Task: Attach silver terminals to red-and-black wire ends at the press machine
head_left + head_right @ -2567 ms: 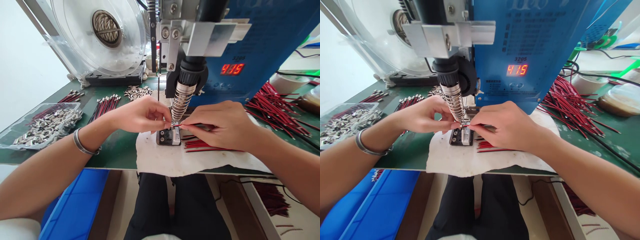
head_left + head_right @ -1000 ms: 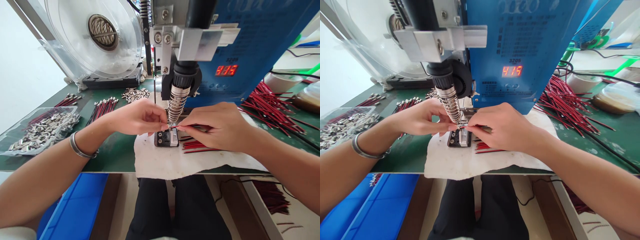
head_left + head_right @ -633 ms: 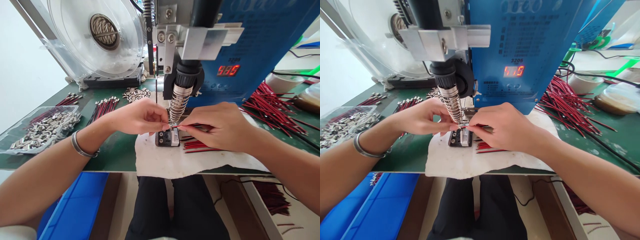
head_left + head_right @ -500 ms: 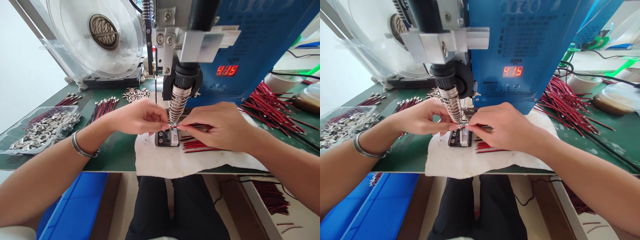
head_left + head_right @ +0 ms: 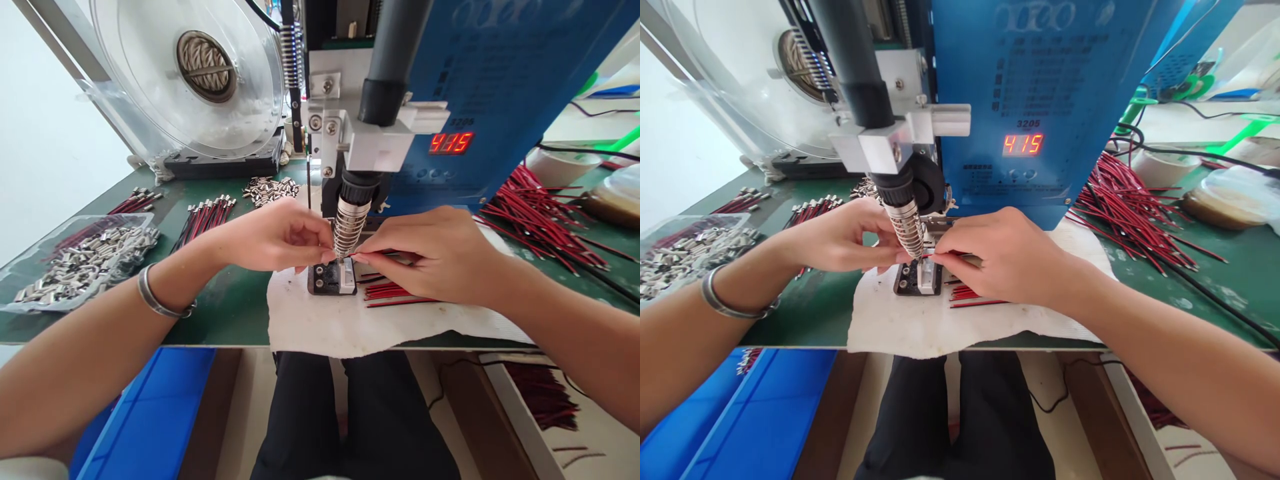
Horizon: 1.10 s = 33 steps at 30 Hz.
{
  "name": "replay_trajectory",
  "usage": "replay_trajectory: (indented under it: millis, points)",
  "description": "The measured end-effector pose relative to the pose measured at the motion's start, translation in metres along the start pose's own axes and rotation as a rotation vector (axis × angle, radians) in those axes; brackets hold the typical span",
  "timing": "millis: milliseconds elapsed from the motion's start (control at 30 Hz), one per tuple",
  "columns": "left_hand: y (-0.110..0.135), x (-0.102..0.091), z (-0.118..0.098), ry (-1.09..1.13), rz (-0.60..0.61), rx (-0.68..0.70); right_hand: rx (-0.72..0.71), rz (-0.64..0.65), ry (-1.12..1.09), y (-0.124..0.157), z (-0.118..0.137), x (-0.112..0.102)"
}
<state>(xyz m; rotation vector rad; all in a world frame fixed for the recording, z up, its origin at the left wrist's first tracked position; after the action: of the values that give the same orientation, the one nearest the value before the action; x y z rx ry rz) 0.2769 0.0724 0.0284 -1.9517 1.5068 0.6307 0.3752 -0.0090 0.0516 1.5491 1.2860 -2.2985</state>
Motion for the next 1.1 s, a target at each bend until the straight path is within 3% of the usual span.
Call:
replay_trajectory:
  millis: [1100]
  points:
    - [0.0001,-0.001,-0.0006,-0.03,-0.004,0.014,-0.004,0.009,-0.002,0.0001,0.0007,0.0007]
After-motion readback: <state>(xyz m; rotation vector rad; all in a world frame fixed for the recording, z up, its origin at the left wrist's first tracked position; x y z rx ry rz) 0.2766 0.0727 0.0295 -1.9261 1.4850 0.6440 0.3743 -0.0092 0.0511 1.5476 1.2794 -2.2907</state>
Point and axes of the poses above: each hand's wrist, its own y-axis away from the middle knuckle, its own x-axis out of the palm, z = x × y, the point moved 10 cm from there along -y, towards the middle knuckle, and after that the axes turned 6 degrees about x, right-handed, at the moved point
